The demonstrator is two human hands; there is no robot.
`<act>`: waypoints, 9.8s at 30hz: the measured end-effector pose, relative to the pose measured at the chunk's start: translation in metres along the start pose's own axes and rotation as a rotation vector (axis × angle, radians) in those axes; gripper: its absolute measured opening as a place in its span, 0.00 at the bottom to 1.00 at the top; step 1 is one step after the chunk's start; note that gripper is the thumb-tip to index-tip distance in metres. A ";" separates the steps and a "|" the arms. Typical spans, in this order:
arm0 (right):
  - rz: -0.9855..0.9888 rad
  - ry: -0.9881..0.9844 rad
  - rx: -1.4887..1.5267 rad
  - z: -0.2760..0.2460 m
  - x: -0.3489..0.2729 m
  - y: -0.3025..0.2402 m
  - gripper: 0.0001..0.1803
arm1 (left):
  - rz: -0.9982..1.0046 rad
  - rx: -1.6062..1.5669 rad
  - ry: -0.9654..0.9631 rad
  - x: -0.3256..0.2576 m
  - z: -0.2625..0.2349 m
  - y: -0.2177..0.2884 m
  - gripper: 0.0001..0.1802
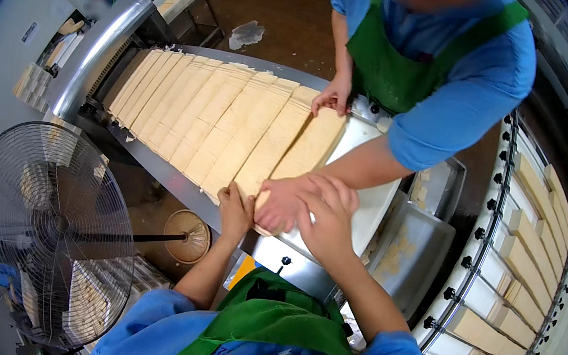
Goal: The person uses their hands to move and arrange rectangular blocks on a conveyor belt and place some of them into plastic trays.
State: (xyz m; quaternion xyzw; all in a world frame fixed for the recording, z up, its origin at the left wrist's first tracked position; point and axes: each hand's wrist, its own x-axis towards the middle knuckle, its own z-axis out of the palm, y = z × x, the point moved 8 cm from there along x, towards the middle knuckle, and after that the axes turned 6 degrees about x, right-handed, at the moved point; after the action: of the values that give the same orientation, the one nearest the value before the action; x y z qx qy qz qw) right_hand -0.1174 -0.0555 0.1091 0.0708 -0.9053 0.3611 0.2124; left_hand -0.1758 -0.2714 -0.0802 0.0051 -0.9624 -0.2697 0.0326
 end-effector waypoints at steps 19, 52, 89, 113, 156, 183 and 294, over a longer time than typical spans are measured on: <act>0.591 -0.385 -0.758 0.201 0.169 0.180 0.39 | 0.055 0.209 -0.426 0.017 0.003 0.013 0.49; 1.986 0.791 -0.337 -0.332 -0.492 0.137 0.45 | 1.421 -0.493 -0.856 -0.283 0.024 0.378 0.49; 1.536 0.593 -0.375 -0.304 -0.486 0.155 0.45 | 1.156 -0.310 -0.674 -0.320 0.067 0.379 0.35; 1.017 0.233 -0.743 -0.211 -0.324 0.177 0.41 | 1.708 -0.544 -0.538 -0.295 0.049 0.243 0.24; 1.201 0.540 -0.241 -0.216 -0.327 0.206 0.42 | 0.567 0.021 -0.390 -0.104 0.035 0.114 0.28; 0.611 -0.198 -0.376 0.121 0.099 0.227 0.41 | 0.096 -0.177 -0.298 -0.026 0.009 0.053 0.50; 0.178 -0.054 -0.270 -0.014 -0.068 0.137 0.26 | 0.045 0.073 -0.152 -0.036 0.022 0.020 0.47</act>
State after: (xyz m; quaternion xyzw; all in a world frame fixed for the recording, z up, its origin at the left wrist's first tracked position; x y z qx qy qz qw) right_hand -0.0904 0.0525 0.0029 -0.0292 -0.9536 0.2513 0.1629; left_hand -0.1413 -0.2420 -0.0907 -0.0356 -0.9711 -0.2334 -0.0347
